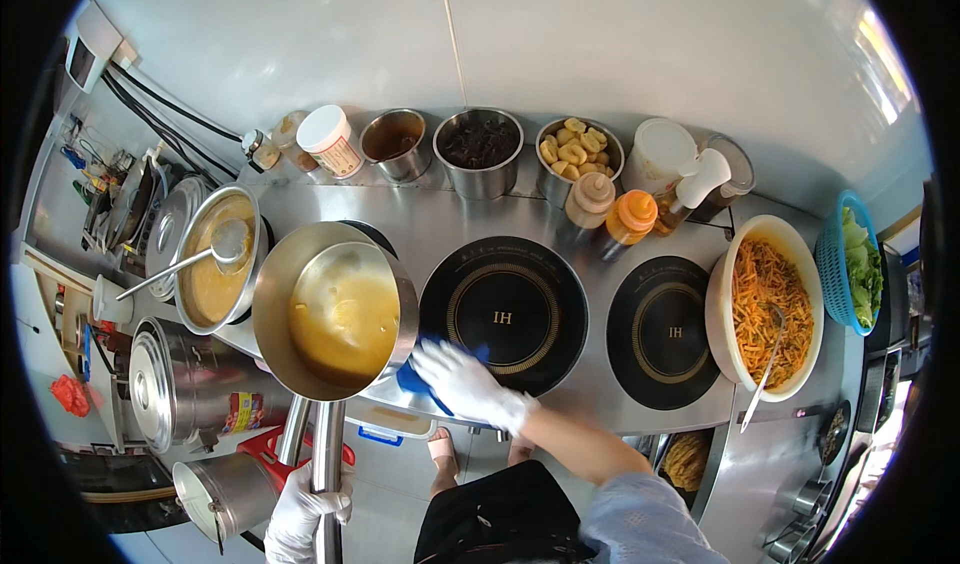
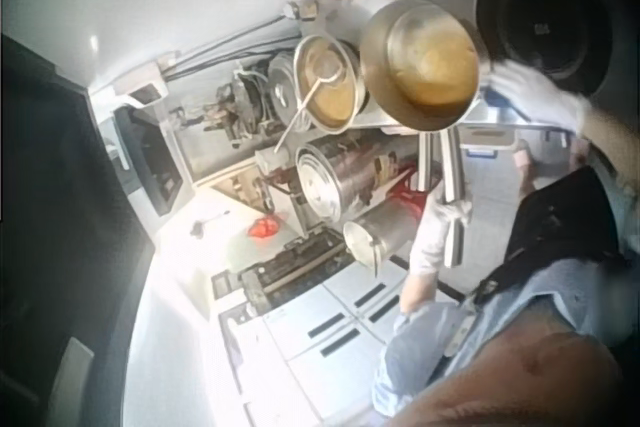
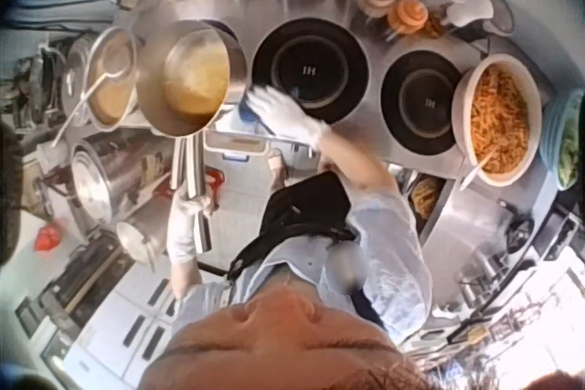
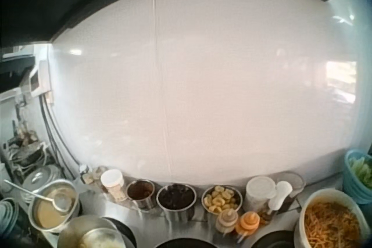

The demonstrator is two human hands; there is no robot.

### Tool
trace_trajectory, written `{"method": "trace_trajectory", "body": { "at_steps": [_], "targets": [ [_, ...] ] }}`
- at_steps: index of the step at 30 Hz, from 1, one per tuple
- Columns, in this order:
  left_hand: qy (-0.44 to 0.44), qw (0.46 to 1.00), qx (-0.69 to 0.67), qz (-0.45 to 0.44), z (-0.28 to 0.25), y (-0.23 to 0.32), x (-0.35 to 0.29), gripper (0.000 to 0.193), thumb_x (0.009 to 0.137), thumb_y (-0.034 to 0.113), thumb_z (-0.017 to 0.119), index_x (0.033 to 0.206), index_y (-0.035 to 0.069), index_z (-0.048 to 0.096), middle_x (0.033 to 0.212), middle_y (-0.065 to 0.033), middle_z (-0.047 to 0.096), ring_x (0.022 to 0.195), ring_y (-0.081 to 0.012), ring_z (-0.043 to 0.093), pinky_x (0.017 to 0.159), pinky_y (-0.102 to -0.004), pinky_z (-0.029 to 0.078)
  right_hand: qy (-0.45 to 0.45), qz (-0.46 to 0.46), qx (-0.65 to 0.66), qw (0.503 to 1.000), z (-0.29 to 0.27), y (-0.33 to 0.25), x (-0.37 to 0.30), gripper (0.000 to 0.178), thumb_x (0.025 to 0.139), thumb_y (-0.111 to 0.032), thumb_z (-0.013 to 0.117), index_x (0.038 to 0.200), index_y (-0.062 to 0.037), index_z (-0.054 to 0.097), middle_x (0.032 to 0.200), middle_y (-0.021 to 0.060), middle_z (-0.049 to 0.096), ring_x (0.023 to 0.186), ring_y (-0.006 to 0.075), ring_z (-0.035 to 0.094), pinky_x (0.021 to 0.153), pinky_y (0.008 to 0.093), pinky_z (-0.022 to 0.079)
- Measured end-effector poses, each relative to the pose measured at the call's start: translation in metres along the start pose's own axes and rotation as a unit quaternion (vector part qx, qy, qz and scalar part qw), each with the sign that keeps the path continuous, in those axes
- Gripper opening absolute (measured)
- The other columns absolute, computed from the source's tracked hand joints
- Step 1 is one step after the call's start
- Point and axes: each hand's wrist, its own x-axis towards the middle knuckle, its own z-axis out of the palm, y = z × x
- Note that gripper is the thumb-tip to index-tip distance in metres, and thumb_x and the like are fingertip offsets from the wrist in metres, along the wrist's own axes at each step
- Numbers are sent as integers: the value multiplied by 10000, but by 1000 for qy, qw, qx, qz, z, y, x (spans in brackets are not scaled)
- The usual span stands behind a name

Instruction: The person assembles a bowl of noodle soup by pouring broth from a saucepan into a bowl containing noodles and toppings, then adds chopped green onions and other garnishes. The person places the finished bowl on a tray and cleans the countertop with a cloth.

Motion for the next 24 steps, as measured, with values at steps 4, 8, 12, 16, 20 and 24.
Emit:
{"method": "trace_trajectory", "body": {
  "at_steps": [4, 8, 12, 16, 20, 24],
  "targets": [
    [-19, 999, 30, -1, 11, 1, 5, 413, 709, -15, 709, 1082, -85, 547, 723, -80, 570, 568, -169, 561, 535, -283, 482, -145, 71, 15, 987, -28, -4, -73, 515, 922, -168, 463, 1418, -39, 415, 1501, 116, 370, 1406, 231, 321, 1163, 395, 233],
    [-49, 999, 8, 8, 29, -3, 8, 388, 726, -15, 701, 1074, -86, 545, 718, -72, 558, 571, -159, 550, 544, -271, 472, 4, 94, -17, 995, -28, -4, -8, 476, 889, -182, 496, 1332, -8, 495, 1387, 163, 486, 1329, 266, 422, 1139, 415, 264],
    [-20, 1000, 9, -10, 53, -14, 18, 367, 739, 12, 701, 1063, -71, 549, 722, -56, 554, 578, -145, 543, 562, -259, 465, -4, 98, 42, 994, -7, -5, -5, 435, 867, -174, 507, 1271, -17, 541, 1264, 158, 583, 1230, 267, 513, 1117, 424, 284],
    [-93, 995, 35, -8, 70, -28, 38, 338, 780, 56, 685, 1065, -65, 551, 717, -56, 561, 584, -150, 546, 586, -260, 468, 39, 214, -94, 971, -14, 22, -119, 580, 867, -261, 550, 1402, -64, 443, 1499, 112, 372, 1406, 252, 314, 1157, 467, 196],
    [-120, 989, 88, -4, 83, -45, 62, 278, 805, 64, 690, 1040, -45, 589, 736, -45, 580, 612, -142, 563, 596, -258, 475, 80, 306, -81, 945, -28, 37, -184, 626, 825, -262, 618, 1397, -77, 441, 1479, 116, 389, 1398, 279, 313, 1154, 501, 171],
    [-153, 984, 91, -3, 85, -58, 84, 257, 825, 87, 706, 1036, -19, 603, 760, -34, 590, 617, -131, 569, 594, -254, 491, 75, 449, -77, 887, -45, 29, -205, 615, 843, -278, 601, 1400, -81, 431, 1482, 150, 362, 1389, 338, 300, 1146, 509, 190]
  ]
}}
